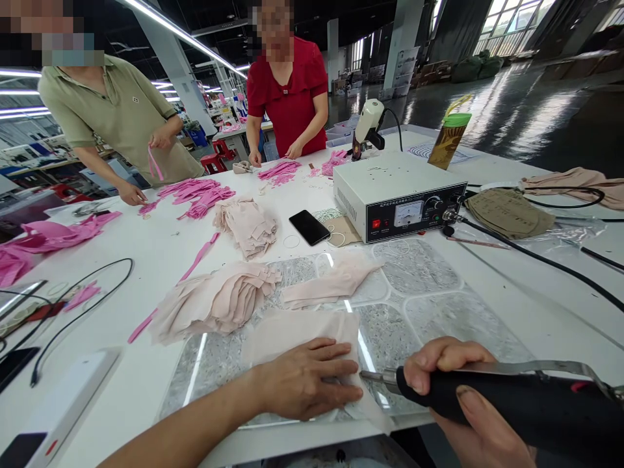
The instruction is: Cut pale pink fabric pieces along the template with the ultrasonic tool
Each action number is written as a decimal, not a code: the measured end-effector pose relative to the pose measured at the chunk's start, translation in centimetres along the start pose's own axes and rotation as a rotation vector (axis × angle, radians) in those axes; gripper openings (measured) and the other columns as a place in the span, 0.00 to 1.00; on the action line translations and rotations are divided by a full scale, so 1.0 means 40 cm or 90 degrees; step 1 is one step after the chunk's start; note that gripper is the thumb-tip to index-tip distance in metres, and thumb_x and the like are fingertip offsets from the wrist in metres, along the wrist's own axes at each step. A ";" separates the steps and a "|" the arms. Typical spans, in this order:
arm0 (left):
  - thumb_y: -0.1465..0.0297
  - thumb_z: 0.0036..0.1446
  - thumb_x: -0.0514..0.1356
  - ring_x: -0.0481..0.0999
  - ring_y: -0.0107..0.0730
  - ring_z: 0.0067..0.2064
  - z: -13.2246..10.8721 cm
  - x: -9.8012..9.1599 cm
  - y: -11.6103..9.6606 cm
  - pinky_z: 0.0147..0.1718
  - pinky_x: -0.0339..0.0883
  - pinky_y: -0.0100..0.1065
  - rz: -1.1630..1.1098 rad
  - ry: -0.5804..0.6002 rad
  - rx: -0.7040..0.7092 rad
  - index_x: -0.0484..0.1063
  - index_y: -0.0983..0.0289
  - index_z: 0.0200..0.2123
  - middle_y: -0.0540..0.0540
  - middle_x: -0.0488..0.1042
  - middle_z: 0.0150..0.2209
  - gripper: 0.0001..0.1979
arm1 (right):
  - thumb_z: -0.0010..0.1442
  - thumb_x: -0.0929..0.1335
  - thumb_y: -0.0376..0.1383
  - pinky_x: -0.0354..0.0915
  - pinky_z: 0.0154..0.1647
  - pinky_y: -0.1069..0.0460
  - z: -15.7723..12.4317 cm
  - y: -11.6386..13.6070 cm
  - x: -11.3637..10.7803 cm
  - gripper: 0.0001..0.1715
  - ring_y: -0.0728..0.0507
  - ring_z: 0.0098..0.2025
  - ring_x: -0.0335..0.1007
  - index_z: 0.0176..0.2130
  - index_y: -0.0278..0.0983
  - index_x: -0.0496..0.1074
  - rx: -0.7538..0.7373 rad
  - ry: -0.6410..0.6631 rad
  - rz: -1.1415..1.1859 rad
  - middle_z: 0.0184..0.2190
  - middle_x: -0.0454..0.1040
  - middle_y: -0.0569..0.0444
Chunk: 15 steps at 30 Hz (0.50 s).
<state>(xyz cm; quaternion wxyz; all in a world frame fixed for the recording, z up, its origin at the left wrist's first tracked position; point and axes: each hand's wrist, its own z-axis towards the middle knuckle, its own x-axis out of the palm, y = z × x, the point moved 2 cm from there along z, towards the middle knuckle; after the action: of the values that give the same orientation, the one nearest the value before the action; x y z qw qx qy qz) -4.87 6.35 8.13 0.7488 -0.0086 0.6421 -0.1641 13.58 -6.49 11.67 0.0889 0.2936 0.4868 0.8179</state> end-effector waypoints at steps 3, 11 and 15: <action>0.66 0.69 0.53 0.63 0.41 0.64 0.003 -0.005 -0.002 0.64 0.53 0.39 -0.003 0.003 0.004 0.72 0.61 0.52 0.55 0.72 0.55 0.14 | 0.60 0.69 0.43 0.70 0.24 0.51 -0.013 0.008 -0.009 0.09 0.48 0.22 0.68 0.31 0.41 0.71 0.018 -0.017 0.009 0.26 0.68 0.55; 0.66 0.69 0.51 0.64 0.41 0.63 0.006 -0.010 -0.004 0.63 0.54 0.39 -0.006 0.016 -0.007 0.71 0.61 0.53 0.55 0.73 0.55 0.14 | 0.62 0.66 0.43 0.71 0.29 0.50 -0.052 0.005 -0.038 0.07 0.47 0.27 0.67 0.36 0.43 0.70 0.073 -0.004 0.020 0.29 0.66 0.54; 0.66 0.69 0.53 0.63 0.41 0.64 0.005 -0.008 -0.005 0.64 0.53 0.40 -0.007 0.020 -0.007 0.71 0.61 0.53 0.55 0.72 0.55 0.14 | 0.62 0.66 0.42 0.71 0.26 0.49 -0.039 0.008 -0.032 0.07 0.46 0.25 0.67 0.35 0.43 0.71 0.050 0.011 0.010 0.27 0.67 0.53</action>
<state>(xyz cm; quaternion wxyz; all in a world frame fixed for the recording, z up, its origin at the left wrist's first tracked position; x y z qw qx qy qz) -4.77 6.21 8.51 0.7375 -0.0134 0.6547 -0.1648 13.79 -8.35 10.87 0.0662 0.2936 0.5168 0.8014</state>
